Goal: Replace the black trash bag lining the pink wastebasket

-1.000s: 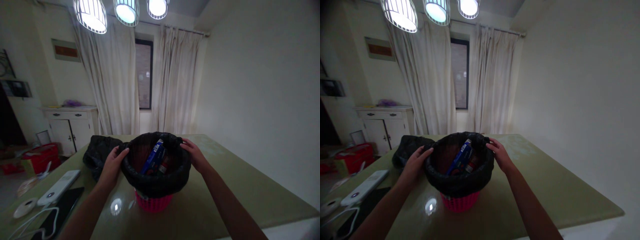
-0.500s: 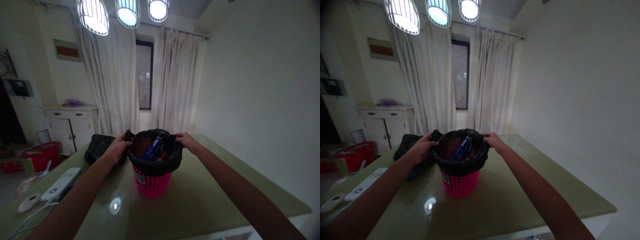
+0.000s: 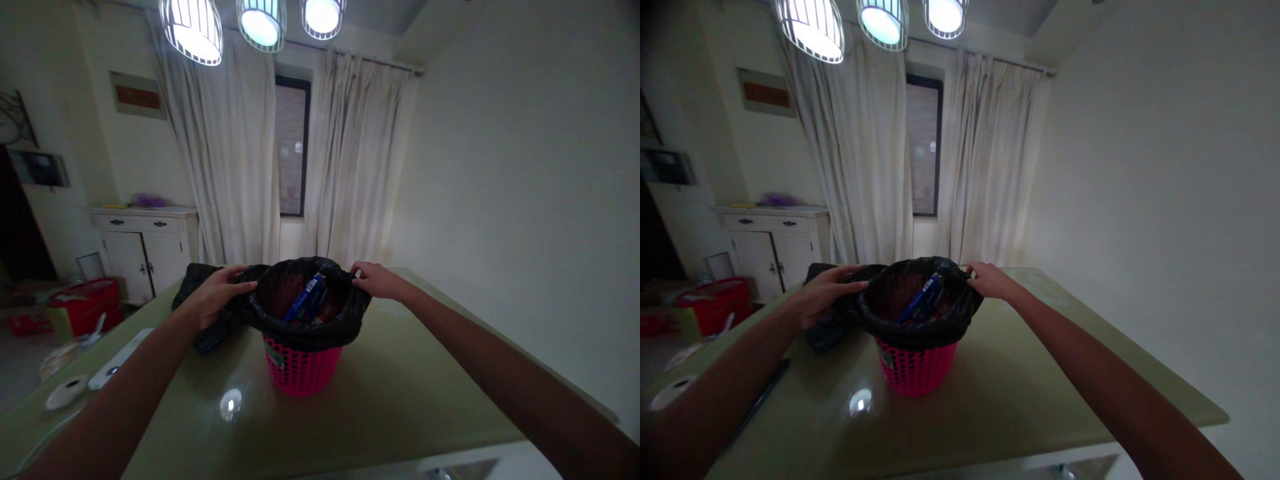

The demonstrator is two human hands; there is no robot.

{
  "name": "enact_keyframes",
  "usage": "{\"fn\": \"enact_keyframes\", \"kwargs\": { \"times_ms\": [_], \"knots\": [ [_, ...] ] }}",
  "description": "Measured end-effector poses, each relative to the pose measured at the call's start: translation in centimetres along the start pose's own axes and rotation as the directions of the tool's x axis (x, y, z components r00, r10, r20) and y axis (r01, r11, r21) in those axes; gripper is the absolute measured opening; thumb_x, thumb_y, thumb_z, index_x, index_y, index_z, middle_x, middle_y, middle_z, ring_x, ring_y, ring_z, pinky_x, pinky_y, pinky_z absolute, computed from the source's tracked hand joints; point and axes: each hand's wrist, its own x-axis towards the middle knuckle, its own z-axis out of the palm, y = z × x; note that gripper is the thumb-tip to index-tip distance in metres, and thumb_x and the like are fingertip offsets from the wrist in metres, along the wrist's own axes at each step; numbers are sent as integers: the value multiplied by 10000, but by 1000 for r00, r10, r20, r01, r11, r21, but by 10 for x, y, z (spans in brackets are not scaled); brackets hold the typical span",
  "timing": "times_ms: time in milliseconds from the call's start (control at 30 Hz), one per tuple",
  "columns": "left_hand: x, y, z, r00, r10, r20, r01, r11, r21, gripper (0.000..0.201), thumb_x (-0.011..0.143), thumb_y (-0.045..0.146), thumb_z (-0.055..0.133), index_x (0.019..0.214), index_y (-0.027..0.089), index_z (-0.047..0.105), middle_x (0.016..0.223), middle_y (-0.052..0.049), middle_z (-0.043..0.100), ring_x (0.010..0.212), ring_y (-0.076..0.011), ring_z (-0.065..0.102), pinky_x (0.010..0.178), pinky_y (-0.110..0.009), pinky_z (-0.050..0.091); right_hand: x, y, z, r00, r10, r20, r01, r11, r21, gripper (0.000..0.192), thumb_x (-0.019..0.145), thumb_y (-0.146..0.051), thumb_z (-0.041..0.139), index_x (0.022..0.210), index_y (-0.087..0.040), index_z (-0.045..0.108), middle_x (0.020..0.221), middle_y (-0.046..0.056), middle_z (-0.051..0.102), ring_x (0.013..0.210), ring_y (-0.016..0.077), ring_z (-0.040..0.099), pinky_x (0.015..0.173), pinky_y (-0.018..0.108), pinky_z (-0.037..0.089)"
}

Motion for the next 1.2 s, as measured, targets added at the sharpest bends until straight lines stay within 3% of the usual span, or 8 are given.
{"fn": "enact_keyframes", "kwargs": {
  "times_ms": [133, 300, 433, 633, 800, 1000, 1067, 1200],
  "knots": [
    [-7, 24, 8, 999, 22, -35, -27, 992, -121, 552, 720, 101, 927, 1254, 157, 796, 880, -61, 812, 678, -156, 760, 596, -216, 643, -5, -13, -5, 1000, 2, 13, 1, 982, -188, 314, 982, -176, 617, 1260, -156, 761, 1182, 131, 780, 1089, 263, 711, 888, 323, 474],
    [-15, 17, 27, 956, 278, 93, -264, 955, -135, 563, 728, 74, 826, 1269, 227, 804, 1301, -64, 809, 896, -129, 787, 745, -178, 640, -3, -19, -4, 1000, 14, 18, -10, 980, -201, 363, 984, -143, 547, 1263, -155, 778, 1293, 140, 766, 1195, 274, 705, 911, 307, 468],
    [-21, 4, 20, 842, 276, 464, -338, 940, 53, 598, 750, 101, 748, 1331, 237, 791, 1362, -91, 793, 1209, -276, 767, 1035, -387, 636, 3, -14, -3, 997, -42, 63, 53, 980, -189, 377, 974, -127, 545, 1267, -142, 781, 1276, 151, 774, 1198, 282, 705, 932, 308, 468],
    [-20, 10, -6, 650, 240, 721, -611, 729, 308, 515, 936, 249, 720, 1444, 330, 725, 1499, -91, 711, 1398, -296, 661, 1183, -462, 527, 4, -9, -4, 992, -103, 75, 116, 973, -198, 323, 994, -185, 590, 1233, -124, 798, 1186, 160, 790, 1090, 276, 719, 912, 320, 475],
    [-10, 4, -2, 754, 389, 529, -640, 614, 462, 245, 950, 461, 713, 932, 237, 809, 918, -49, 784, 887, -224, 730, 828, -338, 593, 3, -6, -1, 984, -162, 80, 175, 965, -193, 301, 1020, -194, 608, 1248, -113, 787, 1120, 144, 791, 1030, 249, 711, 901, 310, 465],
    [-7, -3, 24, 818, 555, 151, -559, 704, 439, 323, 1020, 558, 532, 1000, 245, 606, 806, 11, 653, 718, -192, 623, 668, -307, 491, 4, -5, 1, 982, -157, 102, 173, 971, -167, 183, 1012, -242, 678, 1088, -137, 807, 969, 97, 778, 870, 205, 670, 770, 292, 418],
    [-5, -2, 32, 787, 601, 140, -560, 599, 572, 325, 1053, 528, 441, 948, 252, 575, 795, 1, 628, 737, -217, 619, 704, -347, 486, 3, -7, 0, 982, -160, 102, 173, 975, -142, 174, 1015, -264, 688, 1050, -135, 800, 918, 83, 762, 822, 190, 647, 741, 286, 408],
    [1, -4, 41, 746, 563, 355, -604, 349, 716, 302, 1047, 366, 400, 937, 234, 649, 970, -82, 717, 994, -291, 678, 947, -466, 511, 1, -10, 0, 983, -170, 71, 179, 974, -141, 203, 1029, -306, 690, 1077, -132, 784, 884, 77, 744, 800, 186, 626, 736, 286, 399]
  ]
}}
